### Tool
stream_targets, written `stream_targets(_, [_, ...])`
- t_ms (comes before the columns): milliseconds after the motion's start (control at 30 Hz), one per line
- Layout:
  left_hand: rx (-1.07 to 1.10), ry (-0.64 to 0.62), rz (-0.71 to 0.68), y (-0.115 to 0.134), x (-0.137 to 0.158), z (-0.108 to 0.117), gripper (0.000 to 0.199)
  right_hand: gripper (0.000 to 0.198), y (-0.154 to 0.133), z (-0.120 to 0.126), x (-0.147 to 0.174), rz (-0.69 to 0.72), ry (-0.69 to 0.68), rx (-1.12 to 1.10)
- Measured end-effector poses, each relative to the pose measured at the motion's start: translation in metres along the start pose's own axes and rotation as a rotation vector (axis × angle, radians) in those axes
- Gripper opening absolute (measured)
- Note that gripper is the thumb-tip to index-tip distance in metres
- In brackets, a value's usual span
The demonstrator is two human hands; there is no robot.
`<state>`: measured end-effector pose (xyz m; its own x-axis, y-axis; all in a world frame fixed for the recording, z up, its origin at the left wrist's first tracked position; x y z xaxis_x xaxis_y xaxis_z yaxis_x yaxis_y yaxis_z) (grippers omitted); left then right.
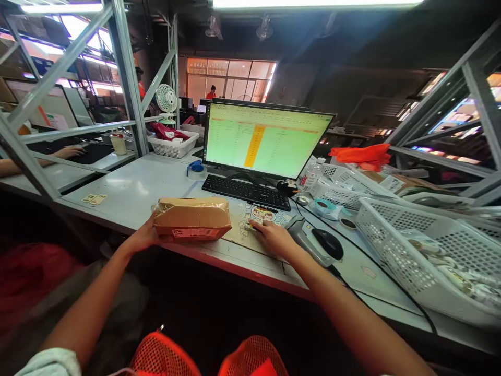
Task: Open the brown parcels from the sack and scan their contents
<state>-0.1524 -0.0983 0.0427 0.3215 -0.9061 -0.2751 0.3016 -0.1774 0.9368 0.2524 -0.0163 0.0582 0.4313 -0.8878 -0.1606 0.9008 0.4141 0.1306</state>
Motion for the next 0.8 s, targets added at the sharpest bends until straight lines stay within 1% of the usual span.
stream_targets(67, [0.012,-0.065,-0.006,0.000,-0.004,-0.012,0.114,0.054,-0.005,-0.012,0.001,-0.029,0.013,0.017])
stream_targets(100, [0.015,-0.085,-0.020,0.005,-0.006,-0.014,0.121,0.053,-0.006,-0.016,0.002,-0.040,0.028,0.018])
stream_targets(133, [0.014,-0.071,-0.056,0.014,-0.008,-0.011,0.127,0.053,-0.006,-0.019,0.002,-0.052,0.038,0.012])
stream_targets(167, [0.013,-0.053,-0.114,0.029,-0.010,-0.006,0.131,0.053,-0.003,-0.021,0.001,-0.067,0.046,-0.005])
stream_targets(200, [0.006,-0.040,-0.193,0.048,-0.011,-0.002,0.131,0.053,0.000,-0.021,0.000,-0.085,0.049,-0.039])
stream_targets(267, [-0.082,-0.023,-0.378,0.092,-0.013,0.000,0.116,0.051,0.007,-0.016,-0.006,-0.125,0.067,-0.193])
stream_targets(300, [-0.174,-0.015,-0.465,0.114,-0.015,-0.004,0.106,0.048,0.010,-0.010,-0.011,-0.141,0.086,-0.289])
stream_targets(367, [-0.421,-0.024,-0.580,0.144,-0.025,-0.021,0.088,0.041,0.010,0.007,-0.023,-0.153,0.128,-0.442])
stream_targets(400, [-0.541,-0.056,-0.599,0.151,-0.032,-0.034,0.082,0.037,0.008,0.015,-0.030,-0.158,0.137,-0.502])
stream_targets(467, [-0.730,-0.138,-0.596,0.154,-0.045,-0.058,0.072,0.030,0.001,0.028,-0.043,-0.205,0.109,-0.684])
stream_targets(500, [-0.794,-0.169,-0.593,0.152,-0.049,-0.067,0.067,0.026,-0.005,0.033,-0.048,-0.245,0.078,-0.829])
stream_targets(533, [-0.836,-0.183,-0.600,0.151,-0.049,-0.073,0.063,0.023,-0.012,0.036,-0.052,-0.285,0.041,-0.991])
stream_targets(600, [-0.866,-0.154,-0.641,0.151,-0.043,-0.077,0.057,0.018,-0.031,0.042,-0.057,-0.334,-0.049,-1.258])
stream_targets(633, [-0.867,-0.129,-0.667,0.152,-0.037,-0.076,0.056,0.017,-0.041,0.044,-0.059,-0.331,-0.096,-1.323])
stream_targets(700, [-0.862,-0.080,-0.717,0.153,-0.023,-0.071,0.052,0.020,-0.056,0.049,-0.060,-0.308,-0.169,-1.381])
stream_targets(800, [-0.863,-0.040,-0.754,0.156,-0.007,-0.067,0.049,0.025,-0.066,0.053,-0.055,-0.290,-0.207,-1.410])
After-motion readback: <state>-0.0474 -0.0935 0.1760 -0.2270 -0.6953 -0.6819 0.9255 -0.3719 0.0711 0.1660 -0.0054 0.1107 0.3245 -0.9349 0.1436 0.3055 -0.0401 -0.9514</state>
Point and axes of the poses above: each hand's wrist, its own x-axis away from the middle knuckle, its own z-axis out of the back of the hand, y = z × x, the point moved 10 cm from there along -x, towards the middle knuckle, and after that the axes turned 12 degrees about y, right-handed, at the moved point
